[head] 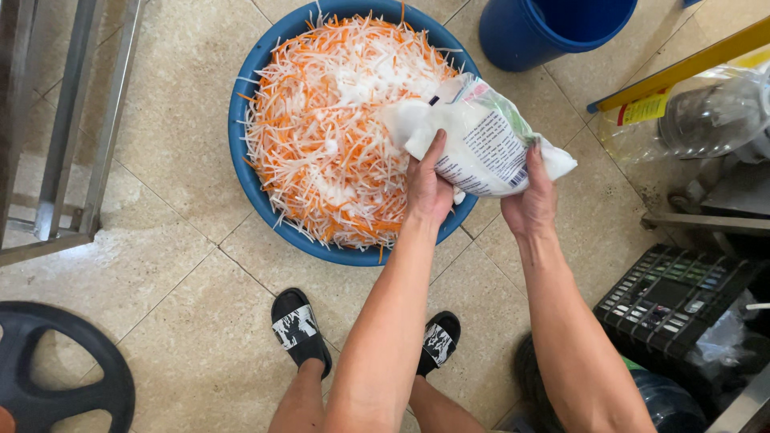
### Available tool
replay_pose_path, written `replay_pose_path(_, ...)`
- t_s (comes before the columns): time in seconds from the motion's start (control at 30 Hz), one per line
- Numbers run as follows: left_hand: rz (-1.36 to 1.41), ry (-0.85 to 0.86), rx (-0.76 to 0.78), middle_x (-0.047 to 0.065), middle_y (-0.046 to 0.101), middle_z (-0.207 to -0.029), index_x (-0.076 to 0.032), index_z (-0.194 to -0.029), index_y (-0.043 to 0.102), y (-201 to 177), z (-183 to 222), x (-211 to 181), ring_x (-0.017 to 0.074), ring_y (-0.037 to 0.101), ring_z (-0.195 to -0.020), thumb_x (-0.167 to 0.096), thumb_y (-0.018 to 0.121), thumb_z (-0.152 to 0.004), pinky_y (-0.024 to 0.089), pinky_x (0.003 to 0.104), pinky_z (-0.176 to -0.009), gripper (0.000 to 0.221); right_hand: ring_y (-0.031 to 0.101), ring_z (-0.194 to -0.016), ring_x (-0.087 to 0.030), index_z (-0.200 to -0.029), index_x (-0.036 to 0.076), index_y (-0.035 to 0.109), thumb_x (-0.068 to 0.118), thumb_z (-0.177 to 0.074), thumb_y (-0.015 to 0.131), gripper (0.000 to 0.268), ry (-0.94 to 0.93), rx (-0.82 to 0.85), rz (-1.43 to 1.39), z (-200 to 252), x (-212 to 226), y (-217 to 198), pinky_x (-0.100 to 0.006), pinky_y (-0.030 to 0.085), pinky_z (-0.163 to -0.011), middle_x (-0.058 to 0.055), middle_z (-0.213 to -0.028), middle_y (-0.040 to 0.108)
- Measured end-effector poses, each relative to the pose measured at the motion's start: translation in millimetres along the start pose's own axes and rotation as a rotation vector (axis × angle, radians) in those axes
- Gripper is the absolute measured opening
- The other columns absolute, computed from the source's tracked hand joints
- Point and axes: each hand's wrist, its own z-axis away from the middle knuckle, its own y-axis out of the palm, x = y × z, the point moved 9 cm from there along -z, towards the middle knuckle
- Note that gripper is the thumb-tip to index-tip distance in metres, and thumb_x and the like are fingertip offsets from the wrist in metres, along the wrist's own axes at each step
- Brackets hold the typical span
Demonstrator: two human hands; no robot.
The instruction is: The person uses scissors to cut open multiple plastic bags of sugar and salt and pours the contents over a large pile of shredded carrots and daikon in a blue plastic basin.
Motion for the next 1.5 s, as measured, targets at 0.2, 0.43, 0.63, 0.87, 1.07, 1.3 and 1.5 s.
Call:
replay_pose_path(0.2, -0.098, -0.082, -0.028, 0.009, 0.054, -0.144, -0.007, -0.148, 0.045, 4.8, -3.5, -3.7, 0.0265, 0.049, -0.135, -0.031, 0.078, -0.087, 0.039, 0.049, -0.112, 0.073, 0.068, -0.117, -0.019, -0.124, 0.006, 0.063, 0.026, -0.105, 0.068, 0.028, -0.052, 0.042, 0.055, -4.4, 13.6, 11.6, -0.041, 0.053, -0.110, -0.007, -0.125, 0.070)
replay_pose_path(0.43, -0.529, -0.206, -0.132, 0.005, 0.058, -0.142, -0.013, -0.152, 0.040, -21.4, 47.7, -44.2, 0.0190, 0.059, -0.128, -0.040, 0.066, -0.094, 0.047, 0.042, -0.105, 0.068, 0.070, -0.111, -0.019, -0.119, 0.007, 0.062, 0.023, -0.104, 0.068, 0.023, -0.110, 0.046, 0.171, -15.3, 40.1, 22.5, -0.041, 0.058, -0.104, -0.006, -0.117, 0.070)
replay_pose_path(0.63, -0.591, 0.243, -0.223, 0.007, 0.074, -0.093, -0.002, -0.119, 0.069, -61.2, 132.1, -167.1, 0.0127, 0.068, -0.077, -0.018, 0.061, -0.104, 0.050, 0.024, -0.065, 0.023, 0.068, -0.105, -0.015, -0.119, 0.008, 0.063, 0.021, -0.105, 0.071, 0.021, -0.215, 0.045, 0.204, -60.5, 44.1, 18.1, -0.036, 0.058, -0.097, -0.003, -0.114, 0.069)
replay_pose_path(0.87, -0.611, 0.369, -0.292, 0.007, 0.073, -0.087, -0.001, -0.116, 0.068, -95.0, 157.7, -185.8, 0.0101, 0.063, -0.069, -0.020, 0.063, -0.103, 0.046, 0.023, -0.057, 0.023, 0.068, -0.105, -0.015, -0.117, 0.008, 0.064, 0.021, -0.102, 0.075, 0.023, -0.255, 0.053, 0.238, -103.5, 28.3, 21.2, -0.035, 0.059, -0.096, -0.003, -0.113, 0.070)
replay_pose_path(1.07, -0.652, 0.359, -0.233, 0.006, 0.073, -0.090, -0.002, -0.122, 0.068, -90.8, 131.4, -209.8, 0.0073, 0.061, -0.068, -0.022, 0.062, -0.104, 0.043, 0.021, -0.055, 0.027, 0.069, -0.105, -0.015, -0.118, 0.009, 0.065, 0.022, -0.101, 0.076, 0.025, -0.262, 0.087, 0.262, -134.3, 13.1, 41.6, -0.035, 0.058, -0.097, -0.002, -0.113, 0.071)
replay_pose_path(1.3, -0.692, 0.351, -0.174, 0.007, 0.071, -0.097, -0.004, -0.128, 0.066, -76.7, 129.2, -239.8, 0.0065, 0.060, -0.070, -0.025, 0.061, -0.104, 0.042, 0.020, -0.056, 0.032, 0.071, -0.106, -0.016, -0.117, 0.009, 0.066, 0.025, -0.101, 0.075, 0.024, -0.209, 0.088, 0.329, -142.8, 3.6, 59.4, -0.037, 0.060, -0.099, -0.003, -0.114, 0.072)
replay_pose_path(1.5, -0.668, 0.342, -0.186, 0.007, 0.071, -0.098, -0.004, -0.128, 0.065, -79.7, 129.1, -246.2, 0.0075, 0.059, -0.069, -0.025, 0.060, -0.104, 0.043, 0.021, -0.054, 0.032, 0.071, -0.106, -0.016, -0.118, 0.008, 0.066, 0.024, -0.102, 0.075, 0.024, -0.186, 0.151, 0.312, -128.7, -2.0, 68.1, -0.037, 0.060, -0.099, -0.004, -0.114, 0.072)
